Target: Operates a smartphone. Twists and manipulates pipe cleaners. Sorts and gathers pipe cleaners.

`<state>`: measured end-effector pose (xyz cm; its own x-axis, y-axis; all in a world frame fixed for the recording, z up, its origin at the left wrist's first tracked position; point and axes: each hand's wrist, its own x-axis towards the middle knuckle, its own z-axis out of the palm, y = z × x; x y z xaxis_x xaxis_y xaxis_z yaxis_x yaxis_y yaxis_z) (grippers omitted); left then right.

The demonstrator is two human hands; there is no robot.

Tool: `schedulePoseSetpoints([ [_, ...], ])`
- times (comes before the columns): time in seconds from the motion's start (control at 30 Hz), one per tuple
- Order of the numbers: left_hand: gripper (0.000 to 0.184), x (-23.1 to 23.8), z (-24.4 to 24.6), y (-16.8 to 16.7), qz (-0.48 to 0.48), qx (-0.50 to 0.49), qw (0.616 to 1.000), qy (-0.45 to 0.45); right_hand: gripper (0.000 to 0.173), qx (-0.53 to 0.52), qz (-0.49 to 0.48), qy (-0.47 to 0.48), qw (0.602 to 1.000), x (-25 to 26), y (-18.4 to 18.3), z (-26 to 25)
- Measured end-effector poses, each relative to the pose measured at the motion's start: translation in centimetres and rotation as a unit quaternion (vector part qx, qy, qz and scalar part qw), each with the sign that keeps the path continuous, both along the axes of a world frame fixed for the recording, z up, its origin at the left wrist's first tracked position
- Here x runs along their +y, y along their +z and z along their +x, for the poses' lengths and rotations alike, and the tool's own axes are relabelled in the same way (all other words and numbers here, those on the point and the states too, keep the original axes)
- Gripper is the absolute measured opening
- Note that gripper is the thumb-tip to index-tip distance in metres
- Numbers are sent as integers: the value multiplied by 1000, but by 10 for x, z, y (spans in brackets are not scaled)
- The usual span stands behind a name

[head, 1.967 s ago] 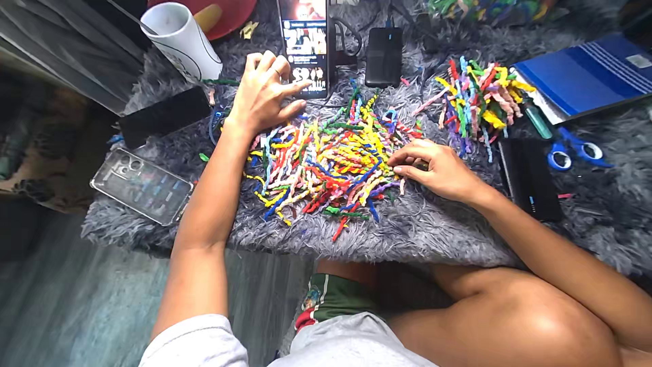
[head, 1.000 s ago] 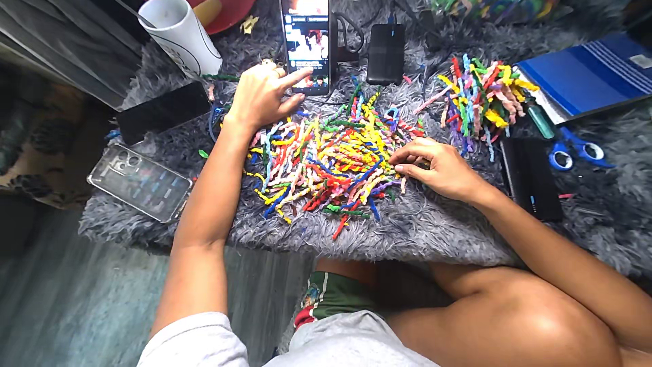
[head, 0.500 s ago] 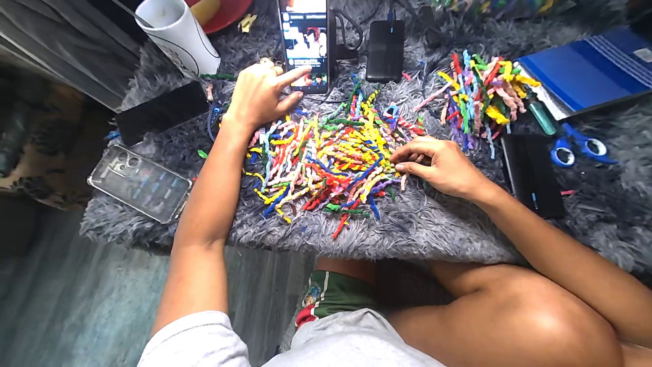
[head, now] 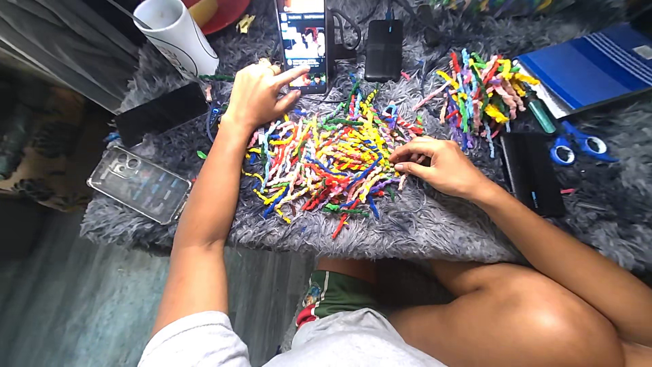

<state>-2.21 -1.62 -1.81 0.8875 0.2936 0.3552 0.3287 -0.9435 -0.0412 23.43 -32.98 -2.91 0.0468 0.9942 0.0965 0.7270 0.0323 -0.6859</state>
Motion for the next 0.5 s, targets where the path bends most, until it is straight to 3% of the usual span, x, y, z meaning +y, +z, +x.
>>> schedulePoseSetpoints([
  [0.5,45,1,0,-1,-1,-8,1000,-15,15,8,-7,2,1000,1,-1,2],
])
